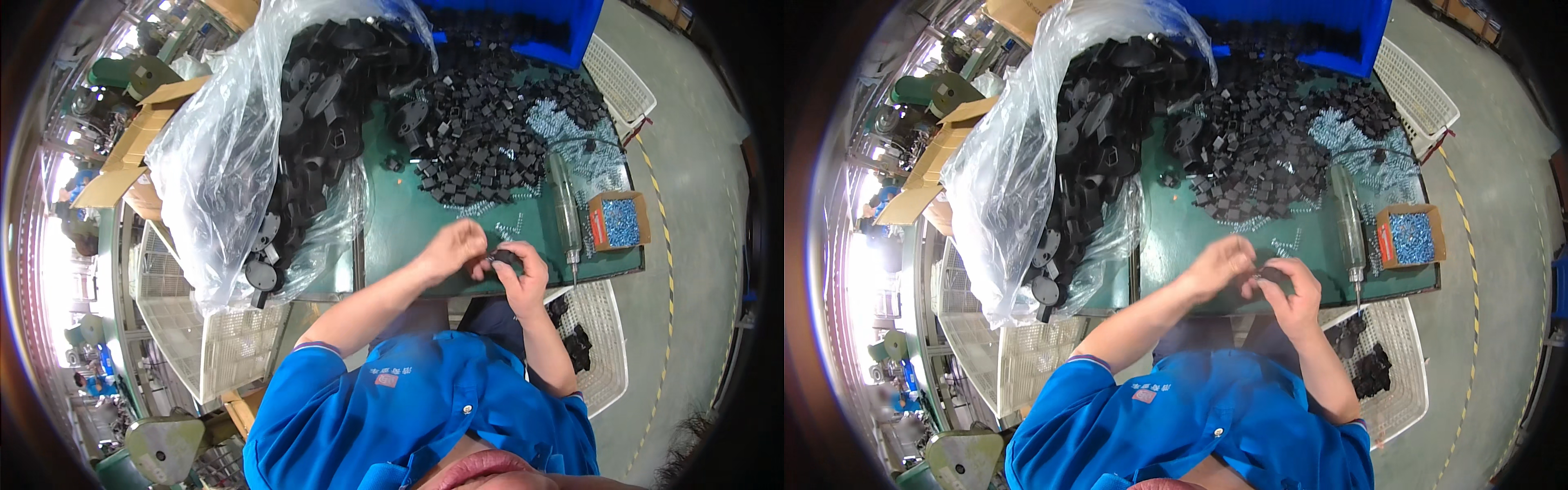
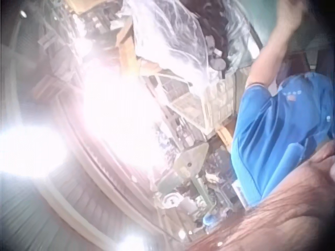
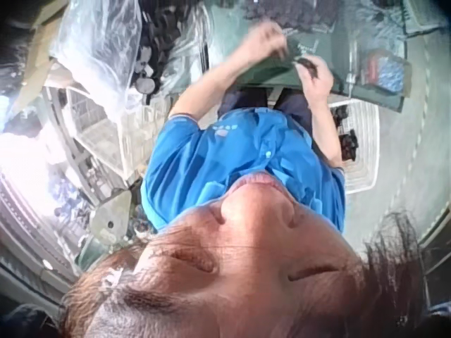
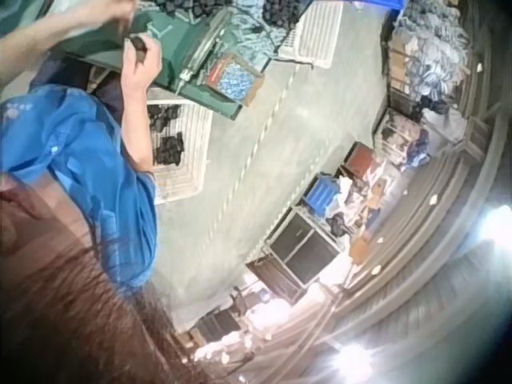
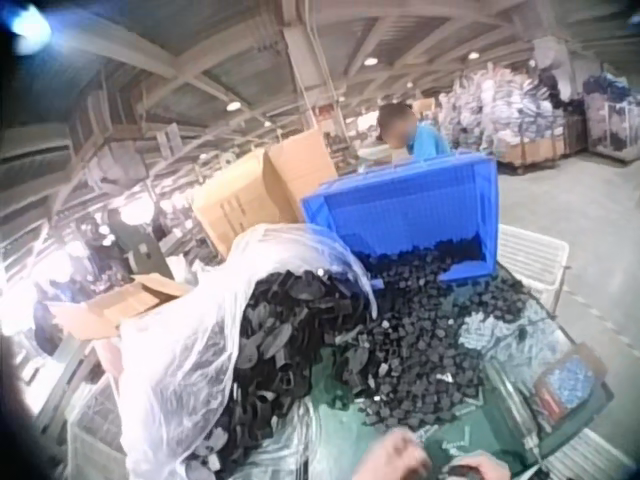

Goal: The person repeatedly picks small black plastic components and screws from a green workbench, aligns them, and uses a corded power drill to fasten them together. Completed assemblies are placed into a white basket. A coworker briefly walks by carrying a red cloth.

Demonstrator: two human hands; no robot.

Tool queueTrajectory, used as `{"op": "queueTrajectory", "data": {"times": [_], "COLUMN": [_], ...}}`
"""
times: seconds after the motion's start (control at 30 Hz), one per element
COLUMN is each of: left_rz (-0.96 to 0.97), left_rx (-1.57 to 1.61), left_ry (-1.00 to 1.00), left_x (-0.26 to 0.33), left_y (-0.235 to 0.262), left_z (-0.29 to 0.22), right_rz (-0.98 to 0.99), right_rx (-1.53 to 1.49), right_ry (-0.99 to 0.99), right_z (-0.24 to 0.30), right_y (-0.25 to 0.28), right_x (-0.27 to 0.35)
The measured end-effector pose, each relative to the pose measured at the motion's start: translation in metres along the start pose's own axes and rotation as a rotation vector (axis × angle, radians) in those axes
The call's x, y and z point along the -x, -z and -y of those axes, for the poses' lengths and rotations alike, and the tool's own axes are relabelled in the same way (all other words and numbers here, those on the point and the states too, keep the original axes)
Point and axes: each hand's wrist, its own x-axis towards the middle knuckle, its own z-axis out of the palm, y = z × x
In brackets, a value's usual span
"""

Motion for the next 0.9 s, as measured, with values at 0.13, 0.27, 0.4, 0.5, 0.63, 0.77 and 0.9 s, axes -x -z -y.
{"op": "queueTrajectory", "data": {"times": [0.13,0.27,0.4,0.5,0.63,0.77,0.9], "left_rz": [-0.849,-0.916,-0.891,-0.908,-0.810,-0.643,-0.158], "left_rx": [-1.551,-1.380,-1.411,-1.327,-1.117,-1.255,-1.725], "left_ry": [-0.663,0.314,0.291,0.020,-0.290,-0.709,-0.923], "left_x": [-0.077,-0.127,-0.135,-0.128,-0.093,-0.011,0.071], "left_y": [0.065,0.144,0.127,0.131,0.126,0.056,0.028], "left_z": [-0.097,-0.147,-0.143,-0.128,-0.104,-0.086,-0.053], "right_rz": [-0.109,-0.064,-0.131,-0.122,-0.074,-0.053,-0.019], "right_rx": [-0.100,-0.019,-0.030,-0.030,-0.018,0.025,0.070], "right_ry": [-0.048,0.052,0.035,0.025,0.043,0.036,-0.026], "right_z": [-0.005,-0.001,0.002,0.000,-0.001,-0.002,0.001], "right_y": [0.019,0.031,0.039,0.040,0.035,0.030,0.022], "right_x": [0.005,0.012,0.020,0.023,0.019,0.021,0.020]}}
